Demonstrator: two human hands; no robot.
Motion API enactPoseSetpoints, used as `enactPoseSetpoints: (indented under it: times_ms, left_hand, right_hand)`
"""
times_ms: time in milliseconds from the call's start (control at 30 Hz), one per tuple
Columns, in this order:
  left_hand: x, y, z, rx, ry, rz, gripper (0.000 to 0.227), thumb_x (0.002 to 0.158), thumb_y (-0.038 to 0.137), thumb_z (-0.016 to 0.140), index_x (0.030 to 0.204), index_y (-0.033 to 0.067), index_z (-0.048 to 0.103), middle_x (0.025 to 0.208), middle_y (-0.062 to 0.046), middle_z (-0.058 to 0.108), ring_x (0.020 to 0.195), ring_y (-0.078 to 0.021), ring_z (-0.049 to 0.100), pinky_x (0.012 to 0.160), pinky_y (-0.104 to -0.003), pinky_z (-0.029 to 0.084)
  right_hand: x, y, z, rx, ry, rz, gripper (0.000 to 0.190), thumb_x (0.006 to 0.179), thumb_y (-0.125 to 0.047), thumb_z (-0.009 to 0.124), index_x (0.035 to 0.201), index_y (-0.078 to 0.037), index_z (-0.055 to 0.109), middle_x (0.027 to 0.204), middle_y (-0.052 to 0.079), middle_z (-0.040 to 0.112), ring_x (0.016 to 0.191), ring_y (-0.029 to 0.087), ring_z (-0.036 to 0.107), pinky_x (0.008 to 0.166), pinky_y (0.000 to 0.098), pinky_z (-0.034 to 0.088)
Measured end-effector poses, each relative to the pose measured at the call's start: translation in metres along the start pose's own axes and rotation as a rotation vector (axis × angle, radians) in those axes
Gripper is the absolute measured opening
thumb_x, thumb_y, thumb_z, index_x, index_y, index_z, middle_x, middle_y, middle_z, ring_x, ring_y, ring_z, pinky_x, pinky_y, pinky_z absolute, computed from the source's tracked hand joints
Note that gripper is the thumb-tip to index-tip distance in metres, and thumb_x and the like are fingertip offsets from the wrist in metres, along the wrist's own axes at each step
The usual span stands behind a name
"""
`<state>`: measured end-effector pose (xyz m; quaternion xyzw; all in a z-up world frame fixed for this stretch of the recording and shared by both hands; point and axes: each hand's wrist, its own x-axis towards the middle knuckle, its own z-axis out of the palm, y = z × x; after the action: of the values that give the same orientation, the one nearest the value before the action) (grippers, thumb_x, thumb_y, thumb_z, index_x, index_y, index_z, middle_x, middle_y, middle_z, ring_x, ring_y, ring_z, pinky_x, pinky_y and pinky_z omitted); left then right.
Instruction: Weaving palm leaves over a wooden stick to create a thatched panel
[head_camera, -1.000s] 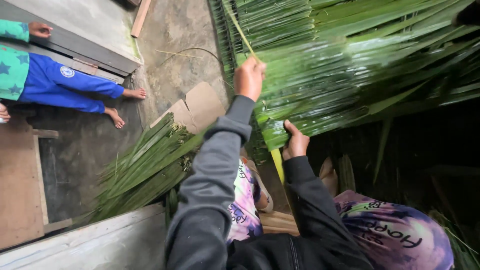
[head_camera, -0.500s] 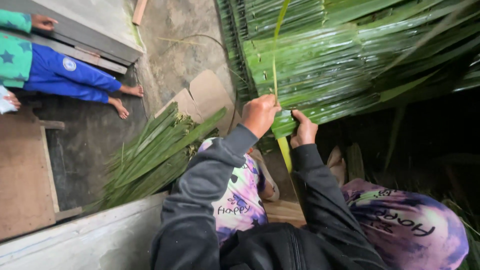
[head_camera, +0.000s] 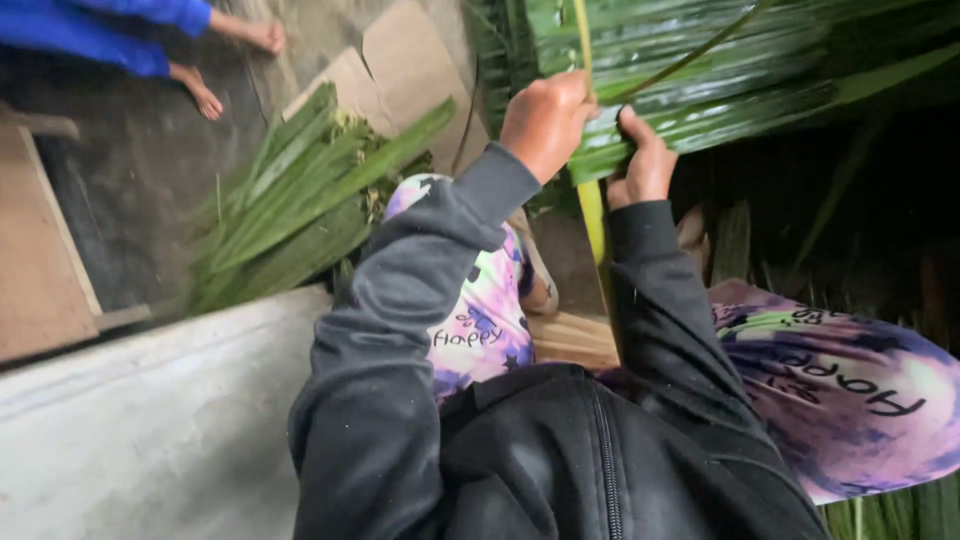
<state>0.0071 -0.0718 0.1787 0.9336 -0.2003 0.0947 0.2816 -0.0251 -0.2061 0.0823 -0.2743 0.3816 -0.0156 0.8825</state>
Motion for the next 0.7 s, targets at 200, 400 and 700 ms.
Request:
enactPoseSetpoints:
  times_ms: [200, 400, 700]
  left_hand:
    - [0.000, 0.007, 0.004, 0.078, 0.026, 0.063, 0.016, 0.080, 0.008, 0.071, 0.088, 0.0093, 0.058, 0.080, -0.007, 0.068, 0.064, -0.0339, 0.066, 0.058, -0.045, 0.051]
    - [0.000, 0.011, 0.006, 0.179, 0.034, 0.100, 0.021, 0.080, 0.007, 0.073, 0.088, 0.0083, 0.054, 0.078, -0.009, 0.066, 0.061, -0.0353, 0.065, 0.056, -0.047, 0.052]
    - [-0.002, 0.009, 0.017, 0.205, 0.071, 0.112, 0.010, 0.078, 0.004, 0.065, 0.081, 0.0090, 0.057, 0.081, -0.007, 0.062, 0.072, -0.0316, 0.061, 0.065, -0.043, 0.051]
  right_hand:
    - [0.009, 0.002, -0.003, 0.050, 0.006, 0.045, 0.020, 0.083, 0.002, 0.075, 0.101, 0.009, 0.071, 0.092, 0.014, 0.074, 0.078, 0.022, 0.070, 0.073, 0.0322, 0.059]
    - [0.004, 0.000, 0.000, 0.044, 0.010, 0.055, 0.020, 0.083, 0.000, 0.074, 0.101, 0.010, 0.072, 0.093, 0.014, 0.074, 0.080, 0.023, 0.070, 0.076, 0.0321, 0.058]
    - [0.003, 0.000, 0.003, 0.068, 0.021, 0.062, 0.019, 0.082, 0.003, 0.074, 0.100, 0.009, 0.072, 0.093, 0.014, 0.074, 0.078, 0.022, 0.070, 0.073, 0.0317, 0.058]
